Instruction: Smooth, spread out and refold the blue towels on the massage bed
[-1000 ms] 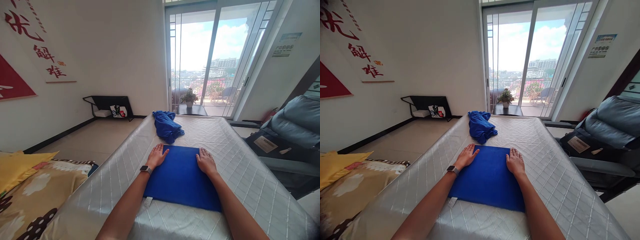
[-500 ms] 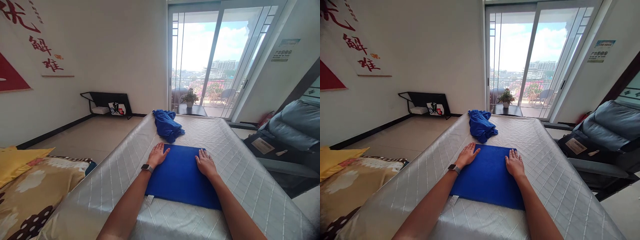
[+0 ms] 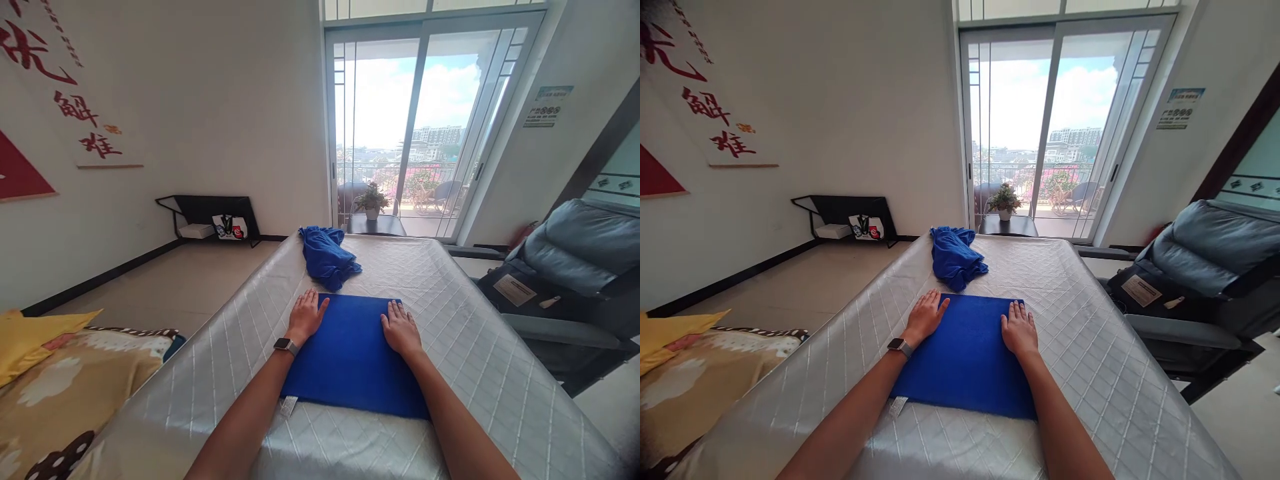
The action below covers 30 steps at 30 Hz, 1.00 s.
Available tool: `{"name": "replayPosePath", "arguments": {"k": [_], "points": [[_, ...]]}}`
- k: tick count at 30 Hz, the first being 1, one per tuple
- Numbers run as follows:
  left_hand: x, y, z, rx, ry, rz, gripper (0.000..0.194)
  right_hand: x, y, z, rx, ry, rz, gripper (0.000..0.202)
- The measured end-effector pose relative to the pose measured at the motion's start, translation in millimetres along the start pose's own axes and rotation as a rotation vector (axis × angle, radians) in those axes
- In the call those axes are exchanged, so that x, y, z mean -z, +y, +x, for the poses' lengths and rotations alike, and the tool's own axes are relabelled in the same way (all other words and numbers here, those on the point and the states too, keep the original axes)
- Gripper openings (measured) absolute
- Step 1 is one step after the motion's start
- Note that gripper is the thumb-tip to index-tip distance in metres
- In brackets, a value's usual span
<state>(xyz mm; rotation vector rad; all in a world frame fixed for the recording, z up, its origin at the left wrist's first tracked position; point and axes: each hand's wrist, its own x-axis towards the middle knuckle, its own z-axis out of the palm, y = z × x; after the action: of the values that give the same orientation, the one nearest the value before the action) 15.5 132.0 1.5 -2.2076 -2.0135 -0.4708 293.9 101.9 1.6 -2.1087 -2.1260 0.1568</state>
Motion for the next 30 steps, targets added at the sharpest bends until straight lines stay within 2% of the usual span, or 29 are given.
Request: {"name": "replayPosePath", "arguments": {"k": [3,6,8,11,13,15,17,26,28,30], "points": [[4.6,33.4,-6.2,-0.172,0.020,-0.036,0.075,-0.7,-0.5,0.1,-0.003,0.007,0.007,0.066],[0.3,84.2,-15.2,-0.397,-0.014,-0.104,0.070,-1.2,0.4,0.1,0.001,0.010,0.006,0.066],[-6.7,117.6,-20.5,-0.496,-0.040,-0.148,0.067,-1.2,1.9,-0.3,0.014,0.003,-0.014,0.065],[-17.0,149.9,-23.8,-0.503,-0.087,-0.194,0.067,-0.8,4.2,-1.3,0.040,-0.018,-0.045,0.063],[-21.3,154.1,-22.5,-0.457,-0.115,-0.193,0.068,-0.6,4.5,-1.8,0.041,-0.021,-0.044,0.063],[-23.3,145.3,-19.7,-0.427,-0.134,-0.174,0.069,-0.3,3.5,-1.8,0.030,-0.013,-0.027,0.063],[-23.5,127.1,-16.3,-0.397,-0.147,-0.151,0.070,-0.2,2.1,-1.4,0.017,-0.004,-0.002,0.064],[-16.4,12.6,-8.8,-0.108,-0.168,-0.029,0.078,-2.0,1.9,1.1,0.008,-0.008,0.012,0.065],[-16.4,-2.9,-9.9,-0.070,-0.158,-0.018,0.080,-2.4,2.4,1.5,0.010,-0.007,0.006,0.065],[-17.2,-10.3,-11.2,-0.057,-0.148,-0.009,0.083,-2.6,2.6,2.1,0.006,-0.009,0.003,0.065]]}}
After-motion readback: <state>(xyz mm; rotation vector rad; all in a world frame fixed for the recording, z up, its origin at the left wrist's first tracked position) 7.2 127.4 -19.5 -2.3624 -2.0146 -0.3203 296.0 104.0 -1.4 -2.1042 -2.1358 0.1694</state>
